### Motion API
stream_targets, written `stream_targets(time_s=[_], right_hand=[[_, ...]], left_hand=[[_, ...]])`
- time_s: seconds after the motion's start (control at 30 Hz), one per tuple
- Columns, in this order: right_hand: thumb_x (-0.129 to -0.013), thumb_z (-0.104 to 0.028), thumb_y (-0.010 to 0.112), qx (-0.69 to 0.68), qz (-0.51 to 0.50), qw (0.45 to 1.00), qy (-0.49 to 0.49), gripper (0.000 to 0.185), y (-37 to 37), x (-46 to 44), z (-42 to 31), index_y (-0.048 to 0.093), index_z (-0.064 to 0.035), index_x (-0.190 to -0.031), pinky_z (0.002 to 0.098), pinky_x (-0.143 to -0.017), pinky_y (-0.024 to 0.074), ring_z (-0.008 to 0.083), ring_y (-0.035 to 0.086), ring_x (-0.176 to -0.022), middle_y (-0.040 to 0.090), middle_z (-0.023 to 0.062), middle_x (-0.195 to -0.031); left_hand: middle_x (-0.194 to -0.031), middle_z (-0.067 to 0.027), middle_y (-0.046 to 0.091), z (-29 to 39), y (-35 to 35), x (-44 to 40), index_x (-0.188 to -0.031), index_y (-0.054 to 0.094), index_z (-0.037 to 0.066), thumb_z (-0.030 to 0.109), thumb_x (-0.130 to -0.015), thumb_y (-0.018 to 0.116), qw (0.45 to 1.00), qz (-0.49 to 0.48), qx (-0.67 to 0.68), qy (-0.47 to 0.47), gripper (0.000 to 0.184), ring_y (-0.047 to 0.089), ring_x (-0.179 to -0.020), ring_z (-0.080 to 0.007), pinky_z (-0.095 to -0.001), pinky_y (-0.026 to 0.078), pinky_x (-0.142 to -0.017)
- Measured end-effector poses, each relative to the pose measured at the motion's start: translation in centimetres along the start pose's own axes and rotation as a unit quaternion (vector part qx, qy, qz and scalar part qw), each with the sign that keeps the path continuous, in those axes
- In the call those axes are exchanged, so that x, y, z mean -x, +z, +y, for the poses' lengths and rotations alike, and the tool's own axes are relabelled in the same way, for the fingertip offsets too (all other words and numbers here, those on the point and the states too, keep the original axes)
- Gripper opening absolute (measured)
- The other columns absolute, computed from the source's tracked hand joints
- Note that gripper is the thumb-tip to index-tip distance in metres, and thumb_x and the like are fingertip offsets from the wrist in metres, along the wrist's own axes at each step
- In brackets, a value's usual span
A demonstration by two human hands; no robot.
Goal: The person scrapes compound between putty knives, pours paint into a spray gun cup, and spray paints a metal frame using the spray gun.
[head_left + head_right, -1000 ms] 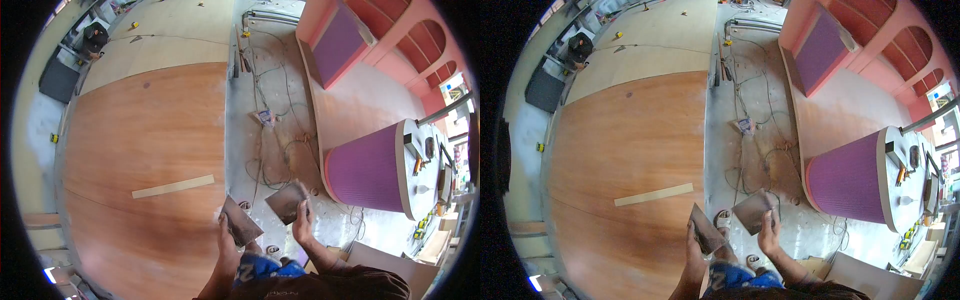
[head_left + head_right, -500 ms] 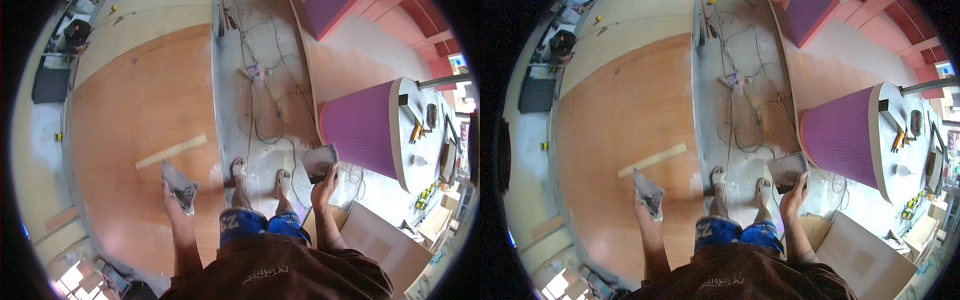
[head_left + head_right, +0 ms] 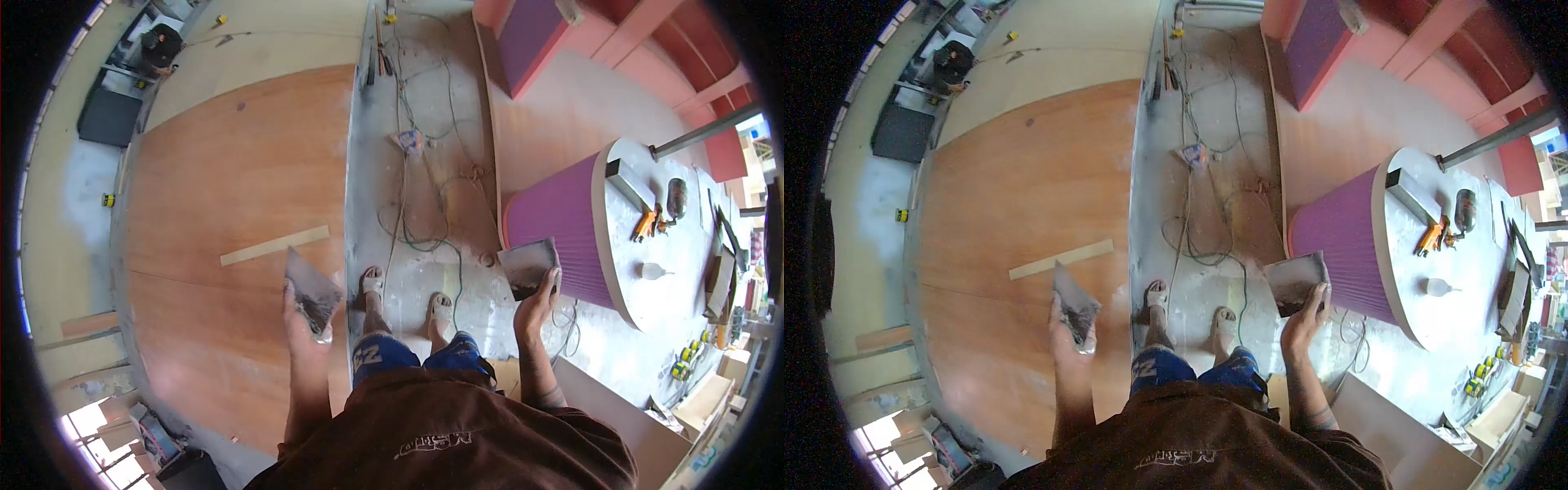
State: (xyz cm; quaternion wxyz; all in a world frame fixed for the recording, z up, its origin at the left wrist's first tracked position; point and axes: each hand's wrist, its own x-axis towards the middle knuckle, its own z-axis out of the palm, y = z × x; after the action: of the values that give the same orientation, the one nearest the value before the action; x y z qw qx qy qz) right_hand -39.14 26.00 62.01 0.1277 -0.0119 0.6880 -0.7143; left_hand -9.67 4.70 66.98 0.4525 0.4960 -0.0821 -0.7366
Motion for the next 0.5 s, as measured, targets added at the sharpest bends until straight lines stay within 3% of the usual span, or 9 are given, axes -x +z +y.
stream_targets(time_s=[0.03,0.17,0.2,0.23,0.33,0.43,0.5], right_hand=[[-0.100,-0.045,0.046,-0.009,-0.025,1.000,-0.008,0.067,0.2,0.3,-0.6,0.033,0.0051,-0.143,0.0357,-0.109,0.0278,0.0228,0.038,-0.129,0.040,0.0151,-0.142],[-0.100,-0.048,0.043,-0.113,-0.059,0.992,0.006,0.065,2.3,2.7,-3.3,0.035,0.0013,-0.142,0.0344,-0.106,0.0294,0.0221,0.040,-0.123,0.042,0.0125,-0.137],[-0.104,-0.036,0.039,-0.095,-0.054,0.994,0.004,0.050,2.9,3.7,-4.8,0.037,-0.0032,-0.142,0.0355,-0.107,0.0287,0.0240,0.041,-0.121,0.043,0.0134,-0.136],[-0.105,-0.031,0.033,0.031,-0.083,0.988,-0.130,0.048,2.9,3.9,-3.6,0.032,-0.0038,-0.144,0.0378,-0.107,0.0294,0.0259,0.041,-0.122,0.039,0.0162,-0.139],[-0.105,-0.031,0.030,-0.048,-0.152,0.976,-0.145,0.049,3.7,6.0,-6.5,0.028,-0.0030,-0.145,0.0399,-0.107,0.0299,0.0265,0.039,-0.125,0.036,0.0195,-0.141],[-0.104,-0.032,0.030,-0.128,-0.193,0.968,-0.092,0.053,4.2,7.8,-9.1,0.024,0.0001,-0.145,0.0421,-0.107,0.0298,0.0263,0.038,-0.127,0.035,0.0211,-0.141],[-0.103,-0.040,0.029,-0.071,-0.253,0.946,-0.191,0.057,3.8,8.8,-9.7,0.028,-0.0006,-0.144,0.0385,-0.108,0.0286,0.0235,0.037,-0.128,0.034,0.0134,-0.143]], left_hand=[[-0.112,-0.0065,0.064,-0.4,0.9,1.4,-0.120,0.056,0.008,0.032,-0.099,0.051,1.000,-0.016,-0.004,-0.020,0.033,0.063,-0.098,-0.0236,-0.0393,0.054,-0.082],[-0.113,-0.0103,0.063,-3.2,4.7,6.8,-0.122,0.055,0.008,0.041,-0.096,0.052,0.995,-0.066,-0.023,-0.066,0.042,0.063,-0.098,-0.0260,-0.0412,0.053,-0.083],[-0.112,-0.0104,0.063,-5.2,3.1,5.8,-0.123,0.055,0.008,0.041,-0.096,0.052,0.994,-0.101,0.013,-0.048,0.042,0.063,-0.098,-0.0268,-0.0419,0.053,-0.083],[-0.112,-0.0104,0.063,-5.9,3.6,6.8,-0.123,0.055,0.008,0.041,-0.096,0.052,0.994,-0.104,0.016,-0.042,0.042,0.063,-0.098,-0.0268,-0.0419,0.053,-0.083],[-0.120,-0.0105,0.059,-7.8,7.2,11.4,-0.127,0.050,0.007,0.039,-0.097,0.052,0.992,-0.123,-0.001,0.018,0.044,0.058,-0.108,-0.0259,-0.0414,0.049,-0.092],[-0.120,-0.0095,0.057,-8.7,8.9,14.1,-0.126,0.050,0.006,0.039,-0.099,0.051,0.997,-0.047,-0.049,0.030,0.043,0.057,-0.107,-0.0236,-0.0393,0.048,-0.092],[-0.116,-0.0092,0.058,-9.0,9.1,15.4,-0.125,0.051,0.004,0.037,-0.097,0.055,0.995,-0.023,-0.069,0.073,0.043,0.057,-0.101,-0.0225,-0.0366,0.048,-0.088]])
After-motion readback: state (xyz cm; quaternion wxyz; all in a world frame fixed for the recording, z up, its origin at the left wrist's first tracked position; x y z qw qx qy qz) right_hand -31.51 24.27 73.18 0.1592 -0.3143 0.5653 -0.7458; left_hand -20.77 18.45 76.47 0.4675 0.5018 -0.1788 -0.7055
